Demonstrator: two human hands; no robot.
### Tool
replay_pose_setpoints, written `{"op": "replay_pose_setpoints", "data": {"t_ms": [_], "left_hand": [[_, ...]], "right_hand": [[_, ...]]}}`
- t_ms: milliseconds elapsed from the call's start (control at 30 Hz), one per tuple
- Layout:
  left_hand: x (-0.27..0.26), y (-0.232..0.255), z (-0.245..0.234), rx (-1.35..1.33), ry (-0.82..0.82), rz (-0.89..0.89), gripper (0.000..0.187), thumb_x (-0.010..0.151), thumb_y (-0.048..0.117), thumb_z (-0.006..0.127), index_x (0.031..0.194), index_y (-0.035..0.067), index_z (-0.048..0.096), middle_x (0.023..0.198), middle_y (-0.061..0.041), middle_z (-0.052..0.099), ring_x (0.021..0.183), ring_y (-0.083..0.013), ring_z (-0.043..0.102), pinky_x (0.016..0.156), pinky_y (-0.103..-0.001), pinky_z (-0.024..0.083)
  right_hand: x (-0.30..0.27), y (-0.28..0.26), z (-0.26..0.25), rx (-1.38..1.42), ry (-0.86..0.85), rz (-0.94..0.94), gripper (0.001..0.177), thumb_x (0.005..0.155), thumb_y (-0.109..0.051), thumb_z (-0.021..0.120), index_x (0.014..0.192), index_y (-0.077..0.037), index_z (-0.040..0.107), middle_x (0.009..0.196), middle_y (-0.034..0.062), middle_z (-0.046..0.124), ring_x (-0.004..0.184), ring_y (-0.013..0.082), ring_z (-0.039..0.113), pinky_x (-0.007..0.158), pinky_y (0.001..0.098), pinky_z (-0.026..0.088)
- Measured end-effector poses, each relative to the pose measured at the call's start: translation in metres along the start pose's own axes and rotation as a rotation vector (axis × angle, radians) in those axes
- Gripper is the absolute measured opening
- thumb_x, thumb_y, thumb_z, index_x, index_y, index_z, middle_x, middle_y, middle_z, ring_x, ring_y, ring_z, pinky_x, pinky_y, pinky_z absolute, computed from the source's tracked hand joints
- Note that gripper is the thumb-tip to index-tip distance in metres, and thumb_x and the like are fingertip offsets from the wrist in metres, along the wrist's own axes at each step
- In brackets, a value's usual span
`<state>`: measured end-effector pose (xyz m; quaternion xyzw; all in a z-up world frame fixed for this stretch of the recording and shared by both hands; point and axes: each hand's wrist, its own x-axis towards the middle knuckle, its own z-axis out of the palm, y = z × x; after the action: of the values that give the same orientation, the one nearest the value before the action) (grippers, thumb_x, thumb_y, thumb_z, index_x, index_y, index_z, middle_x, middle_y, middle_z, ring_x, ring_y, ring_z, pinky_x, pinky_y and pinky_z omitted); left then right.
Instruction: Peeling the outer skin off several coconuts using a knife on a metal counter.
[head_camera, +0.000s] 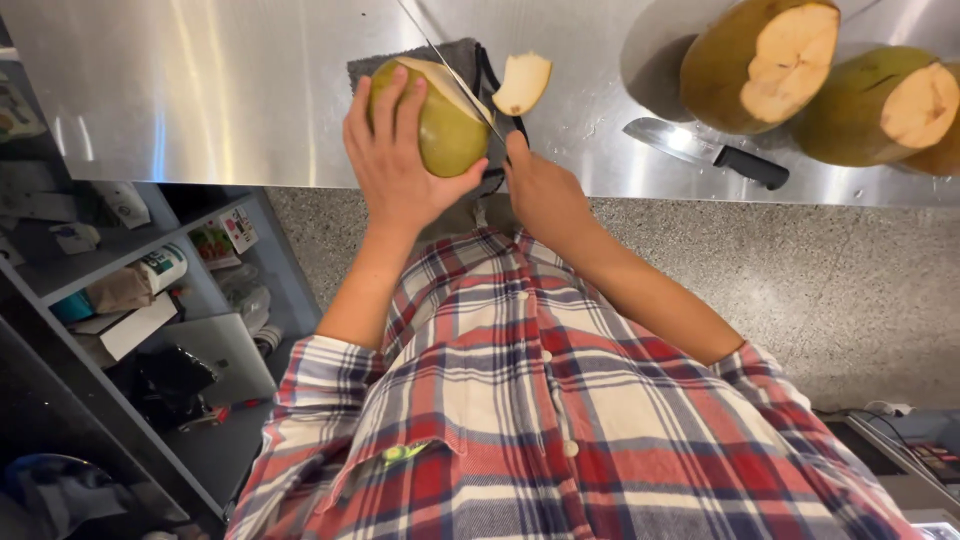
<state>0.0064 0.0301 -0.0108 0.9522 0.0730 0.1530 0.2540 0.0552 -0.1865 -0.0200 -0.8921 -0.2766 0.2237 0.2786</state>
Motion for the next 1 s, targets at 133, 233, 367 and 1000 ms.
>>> {"op": "replay_pose_setpoints", "data": {"t_ms": [133,233,367,1000], "left_hand": [[0.000,-0.001,-0.005,0.005,-0.037,-0.009,0.095,0.070,0.053,0.095,0.144,0.012,0.052,0.153,-0.009,0.045,0.147,-0.0416,0.034,0.119,-0.058,0.032],[0.009,-0.004,-0.007,-0.025,-0.044,-0.010,0.096,0.070,0.052,0.095,0.146,0.012,0.052,0.154,-0.009,0.046,0.148,-0.0416,0.035,0.120,-0.057,0.032],[0.008,-0.010,-0.002,-0.037,-0.021,-0.016,0.096,0.071,0.053,0.096,0.146,0.012,0.052,0.154,-0.008,0.046,0.146,-0.0414,0.035,0.120,-0.057,0.033],[0.000,-0.032,-0.011,-0.123,-0.026,0.051,0.097,0.073,0.052,0.100,0.147,0.012,0.052,0.156,-0.009,0.046,0.148,-0.0421,0.035,0.125,-0.055,0.034]], "right_hand": [[-0.026,0.000,-0.002,-0.021,-0.017,-0.043,0.021,0.109,-0.019,0.052,0.118,-0.004,0.041,0.088,0.0228,0.068,0.079,0.0476,0.066,0.064,0.0578,0.050],[-0.022,0.009,-0.003,-0.072,-0.086,0.094,0.019,0.107,-0.019,0.053,0.112,-0.005,0.041,0.086,0.0226,0.068,0.076,0.0483,0.065,0.061,0.0593,0.048],[0.008,0.009,0.013,-0.016,0.012,-0.004,0.022,0.105,-0.017,0.055,0.118,-0.006,0.042,0.082,0.0239,0.067,0.077,0.0482,0.065,0.064,0.0588,0.049],[-0.016,0.043,0.051,0.040,0.001,0.009,0.038,0.104,-0.019,0.059,0.132,-0.001,0.041,0.085,0.0317,0.066,0.077,0.0529,0.064,0.066,0.0625,0.047]]}}
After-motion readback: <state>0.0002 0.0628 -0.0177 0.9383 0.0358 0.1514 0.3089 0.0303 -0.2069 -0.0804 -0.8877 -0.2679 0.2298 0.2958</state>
